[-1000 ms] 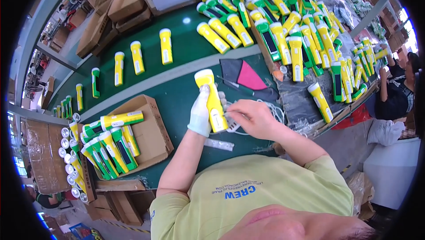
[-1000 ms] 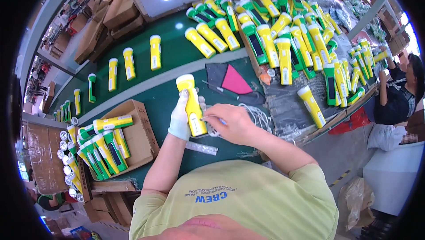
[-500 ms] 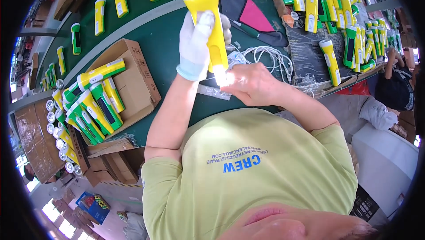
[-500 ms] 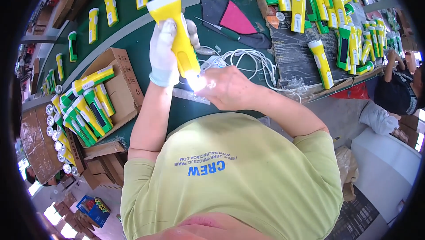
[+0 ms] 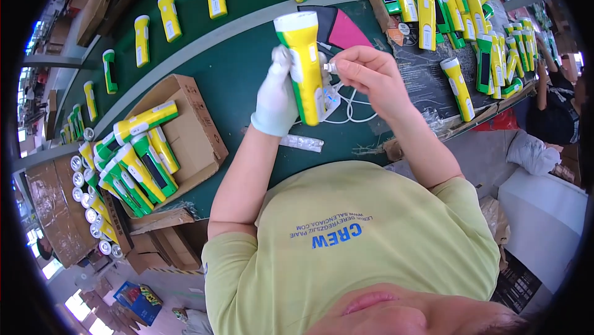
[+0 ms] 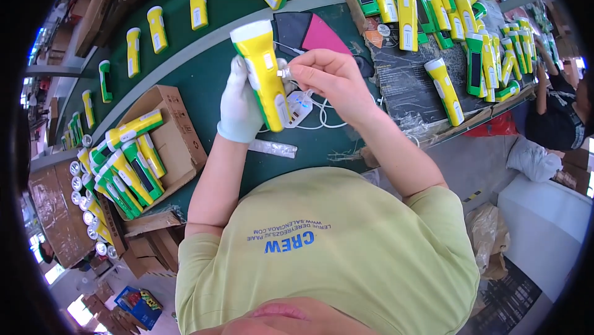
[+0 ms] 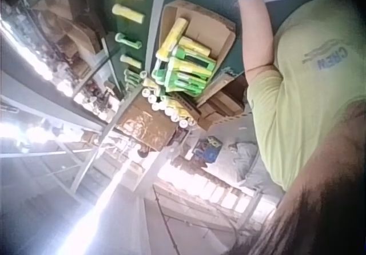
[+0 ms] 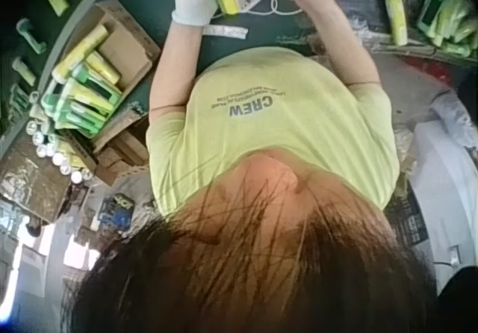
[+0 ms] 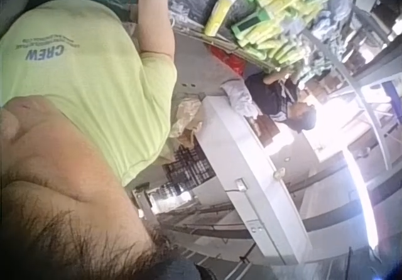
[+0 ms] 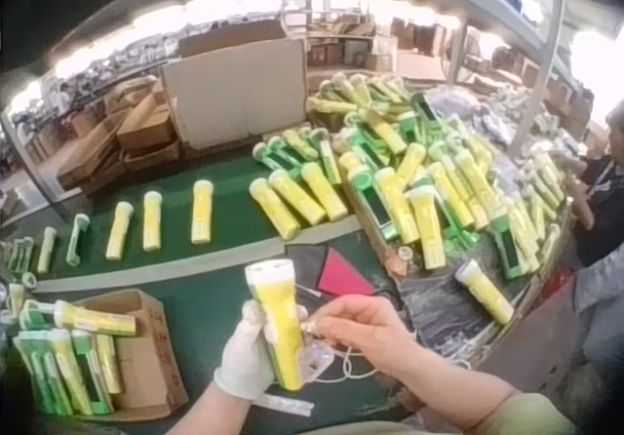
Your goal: Testing and assembling portable LED flashlights on a factory production line.
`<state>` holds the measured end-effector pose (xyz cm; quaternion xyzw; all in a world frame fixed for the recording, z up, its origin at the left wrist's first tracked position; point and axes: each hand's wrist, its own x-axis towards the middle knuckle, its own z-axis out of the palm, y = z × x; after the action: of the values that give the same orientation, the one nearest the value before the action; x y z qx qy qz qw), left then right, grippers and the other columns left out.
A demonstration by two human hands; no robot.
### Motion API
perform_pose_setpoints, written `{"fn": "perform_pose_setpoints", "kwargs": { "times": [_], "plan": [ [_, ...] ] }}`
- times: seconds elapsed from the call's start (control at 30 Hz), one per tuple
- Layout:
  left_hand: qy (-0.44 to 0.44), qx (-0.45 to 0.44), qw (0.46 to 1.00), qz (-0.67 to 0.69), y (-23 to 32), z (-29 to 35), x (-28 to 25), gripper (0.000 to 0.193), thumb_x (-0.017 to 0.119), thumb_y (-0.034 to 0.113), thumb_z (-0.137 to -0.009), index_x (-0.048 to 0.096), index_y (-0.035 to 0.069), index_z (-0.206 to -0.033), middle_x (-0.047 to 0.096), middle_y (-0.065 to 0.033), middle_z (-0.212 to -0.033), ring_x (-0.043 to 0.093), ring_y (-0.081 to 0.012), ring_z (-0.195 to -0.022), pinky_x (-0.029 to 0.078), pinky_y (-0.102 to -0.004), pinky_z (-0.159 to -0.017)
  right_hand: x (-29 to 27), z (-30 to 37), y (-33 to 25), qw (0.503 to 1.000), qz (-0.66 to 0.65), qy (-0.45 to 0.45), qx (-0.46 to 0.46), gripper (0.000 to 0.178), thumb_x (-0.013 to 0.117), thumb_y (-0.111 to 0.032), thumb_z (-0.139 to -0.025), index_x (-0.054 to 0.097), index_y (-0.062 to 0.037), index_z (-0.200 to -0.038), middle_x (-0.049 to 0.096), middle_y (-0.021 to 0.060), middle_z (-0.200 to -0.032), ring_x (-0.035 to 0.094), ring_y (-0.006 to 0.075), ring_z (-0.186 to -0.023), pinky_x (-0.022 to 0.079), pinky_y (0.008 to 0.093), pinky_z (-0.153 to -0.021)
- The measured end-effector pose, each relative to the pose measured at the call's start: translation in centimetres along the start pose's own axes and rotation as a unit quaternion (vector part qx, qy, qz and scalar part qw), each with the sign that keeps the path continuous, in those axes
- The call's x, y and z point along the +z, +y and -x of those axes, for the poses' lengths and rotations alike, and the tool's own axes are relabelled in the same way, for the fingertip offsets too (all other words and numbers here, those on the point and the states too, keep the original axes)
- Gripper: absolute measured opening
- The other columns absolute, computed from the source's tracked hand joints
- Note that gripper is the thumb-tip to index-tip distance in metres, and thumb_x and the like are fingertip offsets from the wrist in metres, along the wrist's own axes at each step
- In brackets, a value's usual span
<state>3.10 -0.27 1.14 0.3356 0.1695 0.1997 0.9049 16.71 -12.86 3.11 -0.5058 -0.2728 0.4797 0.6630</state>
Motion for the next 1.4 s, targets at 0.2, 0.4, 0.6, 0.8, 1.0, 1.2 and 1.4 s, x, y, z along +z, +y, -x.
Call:
{"fn": "perform_pose_setpoints", "kwargs": {
  "times": [0.2, 0.4, 0.6, 0.8, 1.0, 1.2, 1.4],
  "plan": [
    [-0.058, -0.080, 0.994, 0.041, -0.3, 0.7, -0.7, 0.059, 0.047, 0.063, -0.092, 0.051, 0.011, -0.119, 0.058, -0.0031, -0.092, 0.059, -0.0141, -0.076, 0.050, -0.0294, -0.065, 1.5, -0.8, -2.1, 0.954, 0.254, 0.000, -0.157, 0.013, 0.065, -0.009, -0.089, 0.067, 0.0024, -0.095, 0.069, 0.0046, -0.086, 0.063, 0.0078, -0.080, 0.050, 0.0229, -0.070],
    [0.028, 0.042, 0.993, -0.106, -0.4, 1.6, 0.8, 0.052, 0.045, 0.052, -0.097, 0.048, 0.006, -0.120, 0.058, -0.0059, -0.089, 0.060, -0.0131, -0.075, 0.051, -0.0287, -0.064, 2.3, 0.2, -2.3, 0.925, 0.337, 0.009, -0.174, 0.010, 0.064, -0.006, -0.090, 0.066, 0.0028, -0.096, 0.065, 0.0037, -0.085, 0.059, 0.0070, -0.074, 0.047, 0.0213, -0.063],
    [0.084, 0.197, 0.929, -0.301, -0.5, 2.3, 1.9, 0.044, 0.057, 0.032, -0.095, 0.045, -0.001, -0.121, 0.059, -0.0069, -0.095, 0.058, -0.0107, -0.078, 0.048, -0.0258, -0.069, 3.7, 0.5, -2.4, 0.806, 0.454, 0.050, -0.378, 0.008, 0.065, -0.001, -0.077, 0.063, -0.0042, -0.083, 0.062, 0.0075, -0.072, 0.063, 0.0253, -0.066, 0.048, 0.0323, -0.054],
    [0.178, 0.027, 0.983, 0.035, 0.6, -1.2, -2.8, 0.053, 0.045, 0.059, -0.095, 0.054, 0.008, -0.103, 0.055, -0.0026, -0.072, 0.056, -0.0121, -0.058, 0.048, -0.0266, -0.049, 3.5, 4.8, -7.7, 0.708, 0.489, 0.138, -0.490, 0.026, 0.063, 0.011, -0.074, 0.065, 0.0030, -0.099, 0.069, 0.0109, -0.087, 0.059, 0.0171, -0.060, 0.046, 0.0259, -0.054],
    [-0.036, -0.112, 0.951, 0.285, 0.8, -1.0, -2.5, 0.061, 0.057, 0.064, -0.086, 0.060, 0.008, -0.112, 0.051, 0.0006, -0.073, 0.050, -0.0083, -0.053, 0.043, -0.0225, -0.049, 1.0, 5.0, -5.9, 0.869, 0.334, 0.200, -0.306, 0.026, 0.074, 0.005, -0.078, 0.062, 0.0016, -0.102, 0.064, 0.0030, -0.089, 0.059, 0.0040, -0.075, 0.045, 0.0164, -0.063],
    [0.059, -0.057, 0.985, 0.151, -0.1, -1.2, -1.4, 0.056, 0.054, 0.061, -0.090, 0.052, 0.010, -0.113, 0.056, -0.0030, -0.084, 0.057, -0.0119, -0.067, 0.050, -0.0269, -0.060, 0.7, 3.6, -1.7, 0.813, 0.453, 0.094, -0.354, 0.029, 0.082, -0.007, -0.068, 0.054, -0.0052, -0.072, 0.051, 0.0034, -0.064, 0.050, 0.0159, -0.055, 0.036, 0.0284, -0.047],
    [0.140, 0.045, 0.989, 0.003, 0.0, -0.3, 2.7, 0.036, 0.059, 0.031, -0.096, 0.044, 0.010, -0.121, 0.052, -0.0082, -0.111, 0.055, -0.0221, -0.104, 0.046, -0.0410, -0.092, 2.1, 2.4, 2.6, 0.726, 0.630, 0.104, -0.256, 0.062, 0.081, -0.032, -0.068, 0.057, -0.0044, -0.119, 0.061, 0.0066, -0.071, 0.066, 0.0241, -0.068, 0.052, 0.0319, -0.055]
  ]
}}
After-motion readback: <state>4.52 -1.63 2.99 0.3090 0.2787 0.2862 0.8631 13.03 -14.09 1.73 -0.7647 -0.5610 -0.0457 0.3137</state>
